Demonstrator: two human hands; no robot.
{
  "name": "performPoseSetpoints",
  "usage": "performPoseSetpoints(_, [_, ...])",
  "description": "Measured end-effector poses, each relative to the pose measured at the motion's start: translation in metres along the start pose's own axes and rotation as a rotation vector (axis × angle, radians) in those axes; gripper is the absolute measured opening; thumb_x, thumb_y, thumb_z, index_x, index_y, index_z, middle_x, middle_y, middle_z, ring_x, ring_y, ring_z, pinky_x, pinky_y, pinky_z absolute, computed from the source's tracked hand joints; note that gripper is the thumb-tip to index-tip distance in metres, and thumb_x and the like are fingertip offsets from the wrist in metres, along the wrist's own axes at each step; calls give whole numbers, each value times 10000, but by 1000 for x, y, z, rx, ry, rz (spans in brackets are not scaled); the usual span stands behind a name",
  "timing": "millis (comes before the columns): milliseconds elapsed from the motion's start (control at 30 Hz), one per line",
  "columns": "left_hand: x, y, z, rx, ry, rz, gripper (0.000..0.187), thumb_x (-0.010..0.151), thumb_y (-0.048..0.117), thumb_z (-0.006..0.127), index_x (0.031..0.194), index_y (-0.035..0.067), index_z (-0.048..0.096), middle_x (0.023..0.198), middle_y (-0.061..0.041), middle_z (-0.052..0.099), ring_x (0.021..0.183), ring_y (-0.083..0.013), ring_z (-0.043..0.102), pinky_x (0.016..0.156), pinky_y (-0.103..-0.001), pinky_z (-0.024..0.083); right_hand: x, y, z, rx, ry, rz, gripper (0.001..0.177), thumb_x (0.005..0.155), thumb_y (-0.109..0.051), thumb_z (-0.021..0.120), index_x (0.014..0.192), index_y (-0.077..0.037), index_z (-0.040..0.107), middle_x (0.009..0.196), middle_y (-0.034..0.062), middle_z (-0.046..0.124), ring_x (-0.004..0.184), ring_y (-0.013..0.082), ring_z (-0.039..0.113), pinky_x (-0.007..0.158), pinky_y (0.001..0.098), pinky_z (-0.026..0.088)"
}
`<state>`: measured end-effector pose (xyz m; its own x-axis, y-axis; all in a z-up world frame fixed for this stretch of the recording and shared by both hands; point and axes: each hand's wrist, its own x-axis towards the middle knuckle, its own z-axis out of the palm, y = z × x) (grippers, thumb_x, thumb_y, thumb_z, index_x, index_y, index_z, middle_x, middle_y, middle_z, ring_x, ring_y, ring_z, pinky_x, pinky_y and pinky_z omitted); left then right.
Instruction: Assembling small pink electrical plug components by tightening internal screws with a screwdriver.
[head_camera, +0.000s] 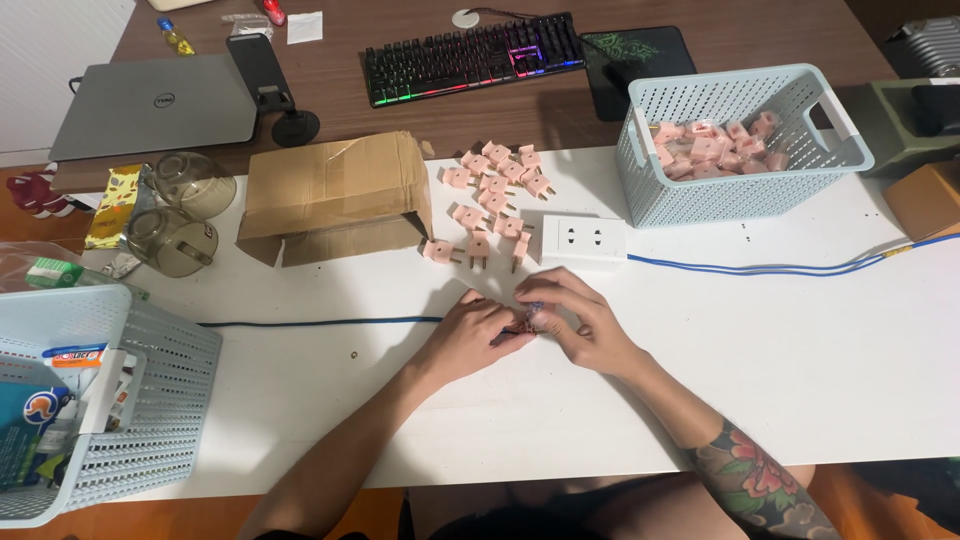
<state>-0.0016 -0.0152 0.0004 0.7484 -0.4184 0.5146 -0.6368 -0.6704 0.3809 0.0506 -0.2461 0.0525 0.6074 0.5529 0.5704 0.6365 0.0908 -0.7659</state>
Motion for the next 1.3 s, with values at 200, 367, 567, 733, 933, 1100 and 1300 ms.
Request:
performPoseSetpoints(200, [0, 1, -1, 37, 15, 12, 262, 1063, 345, 832, 940, 141, 724, 727, -12, 677, 746, -182, 762, 903, -360, 549, -4, 6, 0, -18, 1, 3, 319, 1053, -73, 731, 1360, -30, 808, 1064, 149, 769, 929, 267, 753, 893, 480, 620])
performPoseSetpoints(367, [-10, -5, 9, 52, -2, 18, 305, 1086, 399, 810, 931, 159, 703, 717, -9, 640, 740, -185, 740, 882, -359, 539, -2, -4, 3, 35, -7, -2, 349, 1103, -60, 632, 1421, -20, 770, 1100, 194, 793, 986, 326, 787, 919, 512, 614])
performPoseSetpoints(567, [-3, -3, 6, 45, 31, 41, 250, 1089, 351, 809, 969, 145, 733, 758, -13, 690, 789, -194, 778, 905, -362, 548, -11, 17, -1, -43, -17, -48, 344, 1055, -85, 752, 1393, -43, 801, 1108, 135, 739, 991, 270, 755, 932, 482, 610])
performPoseSetpoints(733, [-6, -7, 9, 125, 7, 80, 339, 1104, 429, 786, 957, 136, 698, 738, -16, 643, 757, -206, 749, 907, -380, 553, 2, -15, 1, -15, -51, -40, 381, 1091, -80, 667, 1460, -30, 748, 1153, 172, 775, 1025, 320, 781, 929, 515, 623])
performPoseSetpoints(933, [-12, -15, 18, 144, -15, 76, 346, 1126, 434, 752, 945, 149, 671, 719, 3, 631, 748, -198, 745, 916, -386, 555, -11, 17, -1, -92, -26, -55, 372, 1090, -84, 682, 1448, -28, 765, 1080, 127, 730, 956, 273, 759, 910, 464, 620])
performPoseSetpoints(1100, [-5, -10, 8, 149, -1, 77, 328, 1124, 429, 754, 960, 158, 669, 723, 15, 621, 742, -183, 737, 908, -368, 556, -4, 6, 1, -94, 1, -38, 382, 1071, -106, 709, 1445, -46, 764, 1171, 144, 736, 1032, 290, 736, 946, 499, 605])
performPoseSetpoints(1300, [-3, -6, 5, 130, -30, 62, 323, 1132, 435, 740, 982, 158, 669, 732, 9, 612, 762, -188, 742, 902, -366, 567, -6, 10, -1, -121, 40, 0, 409, 1083, -77, 698, 1488, -32, 731, 1162, 147, 728, 1091, 298, 747, 997, 511, 601])
